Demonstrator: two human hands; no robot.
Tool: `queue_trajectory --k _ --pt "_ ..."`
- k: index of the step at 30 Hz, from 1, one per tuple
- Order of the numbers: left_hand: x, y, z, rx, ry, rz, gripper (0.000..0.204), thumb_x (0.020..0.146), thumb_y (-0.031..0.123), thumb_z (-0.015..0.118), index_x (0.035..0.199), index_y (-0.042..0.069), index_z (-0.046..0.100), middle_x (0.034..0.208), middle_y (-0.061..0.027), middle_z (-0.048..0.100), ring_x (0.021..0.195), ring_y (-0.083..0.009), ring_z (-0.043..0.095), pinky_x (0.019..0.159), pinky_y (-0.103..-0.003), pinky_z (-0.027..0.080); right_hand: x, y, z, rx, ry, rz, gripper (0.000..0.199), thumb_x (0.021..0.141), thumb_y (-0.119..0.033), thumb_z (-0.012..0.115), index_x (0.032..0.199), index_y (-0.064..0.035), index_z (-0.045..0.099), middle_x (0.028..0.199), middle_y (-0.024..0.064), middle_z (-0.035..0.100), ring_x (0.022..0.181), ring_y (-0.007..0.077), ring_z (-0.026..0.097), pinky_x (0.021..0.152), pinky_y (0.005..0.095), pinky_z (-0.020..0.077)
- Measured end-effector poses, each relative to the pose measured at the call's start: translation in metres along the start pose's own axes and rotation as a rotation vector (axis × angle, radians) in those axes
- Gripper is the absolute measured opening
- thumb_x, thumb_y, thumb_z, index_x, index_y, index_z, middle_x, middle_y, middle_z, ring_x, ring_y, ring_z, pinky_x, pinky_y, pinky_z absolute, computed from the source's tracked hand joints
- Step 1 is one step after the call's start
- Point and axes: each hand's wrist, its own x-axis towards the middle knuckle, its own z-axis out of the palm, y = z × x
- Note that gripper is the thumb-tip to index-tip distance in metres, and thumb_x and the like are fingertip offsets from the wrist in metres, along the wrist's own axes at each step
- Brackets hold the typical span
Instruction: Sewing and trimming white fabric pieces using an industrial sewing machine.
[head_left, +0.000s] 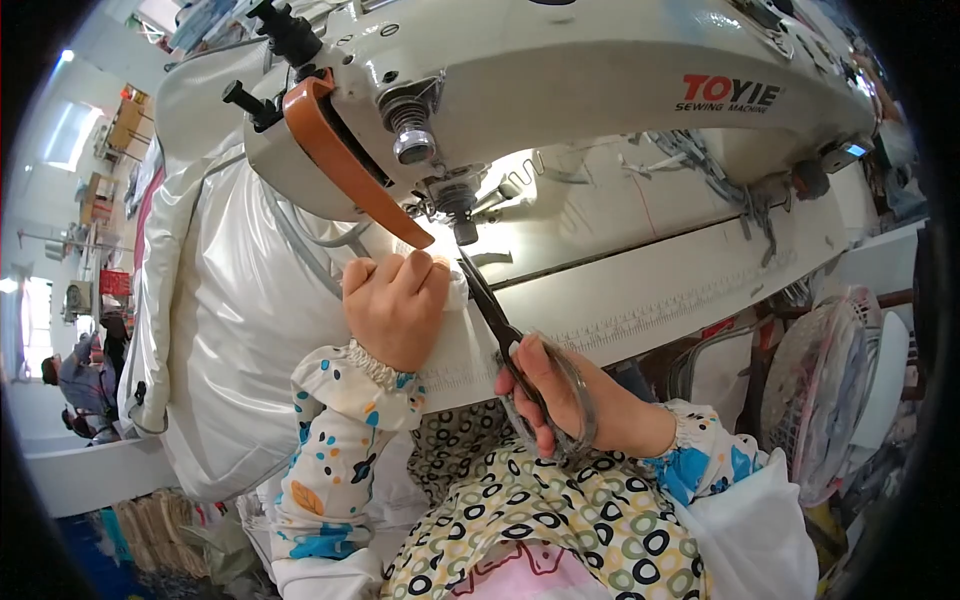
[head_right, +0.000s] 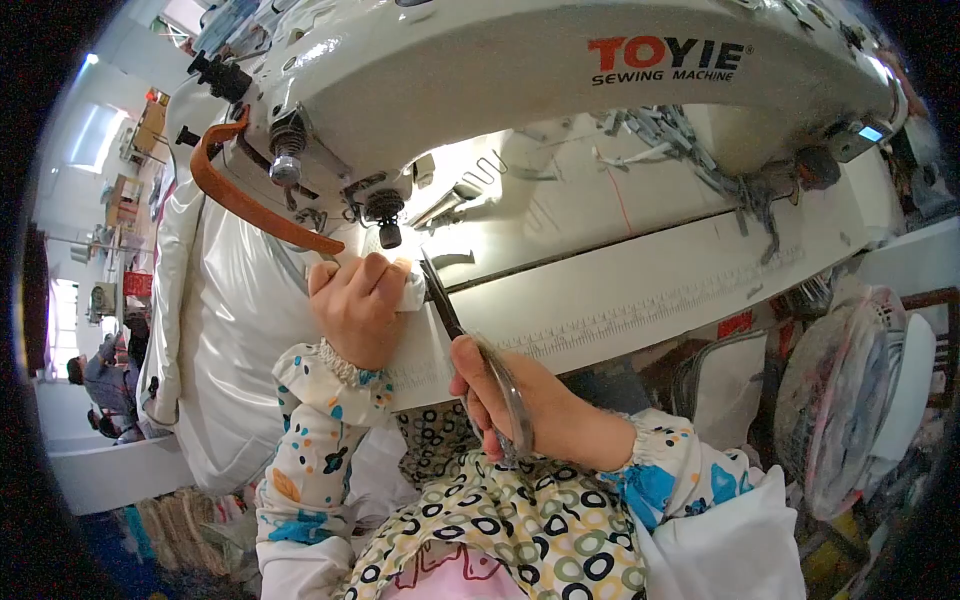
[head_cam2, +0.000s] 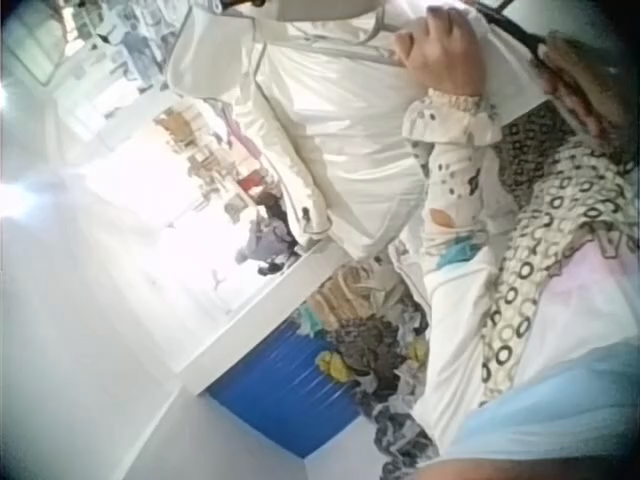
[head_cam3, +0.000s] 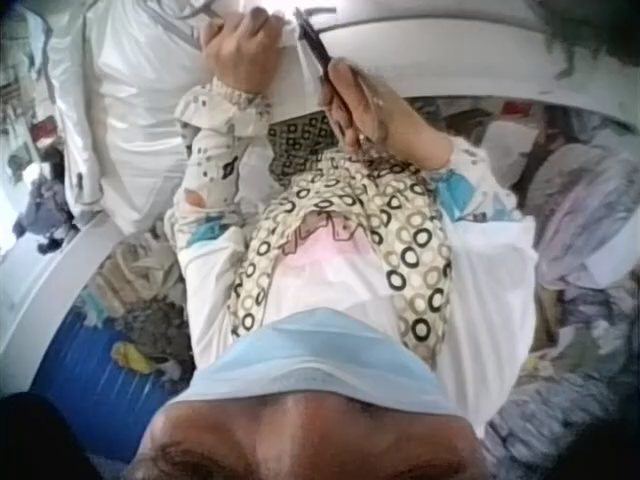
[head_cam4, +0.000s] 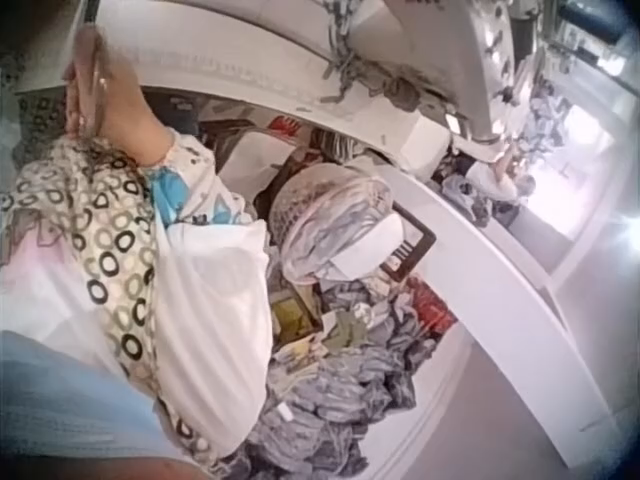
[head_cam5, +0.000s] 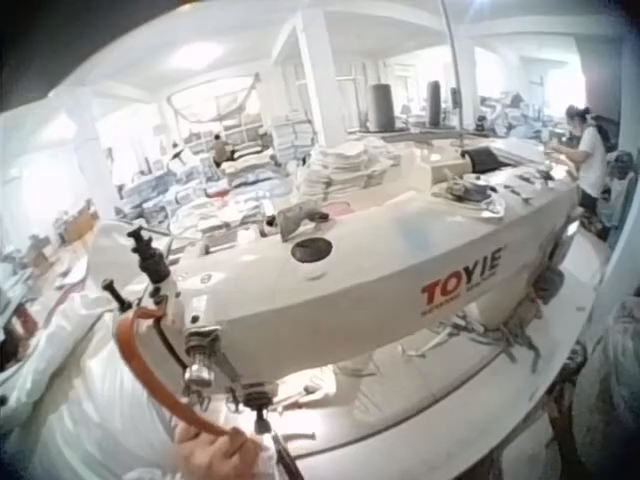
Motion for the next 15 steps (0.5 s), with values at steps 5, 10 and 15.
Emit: queue_trajectory --k 5,10,15 --pt "-0.003 0.0 0.002 0.007 0.016 -0.008 0.011 0.073 0.009 0.067 0.078 0.013 0.058 0.078 0.0036 0.053 0.07 -0.0121 0.056 0.071 -0.032 0.037 -0.022 0.011 -0.014 -0.067 0.193 0.036 0.059 0.1 -0.059 0.045 0.104 -0.0002 0.054 0.062 0.0009 0.047 0.049 0.0093 0.052 0.048 0.0261 0.0464" --pt "-0.004 0.001 0.004 -0.009 0.059 -0.075 0.011 0.073 0.009 0.067 0.079 0.012 0.058 0.079 0.002 0.054 0.072 -0.0132 0.056 0.073 -0.033 0.037 -0.048 0.0 -0.061 -1.247 0.811 -0.387 0.034 0.089 -0.024 0.071 0.111 -0.0014 0.057 0.084 0.012 0.058 0.074 0.0236 0.063 0.062 0.0387 0.05" --pt "-0.003 0.007 -0.002 -0.063 0.038 -0.163 0.01 0.075 0.009 0.068 0.08 0.011 0.059 0.08 0.0012 0.057 0.074 -0.015 0.058 0.074 -0.033 0.038 -0.005 -0.014 -0.056 -1.612 0.959 -0.468 0.044 0.084 -0.011 0.067 0.124 0.0007 0.054 0.131 0.0185 0.054 0.119 0.0365 0.053 0.101 0.0488 0.0419"
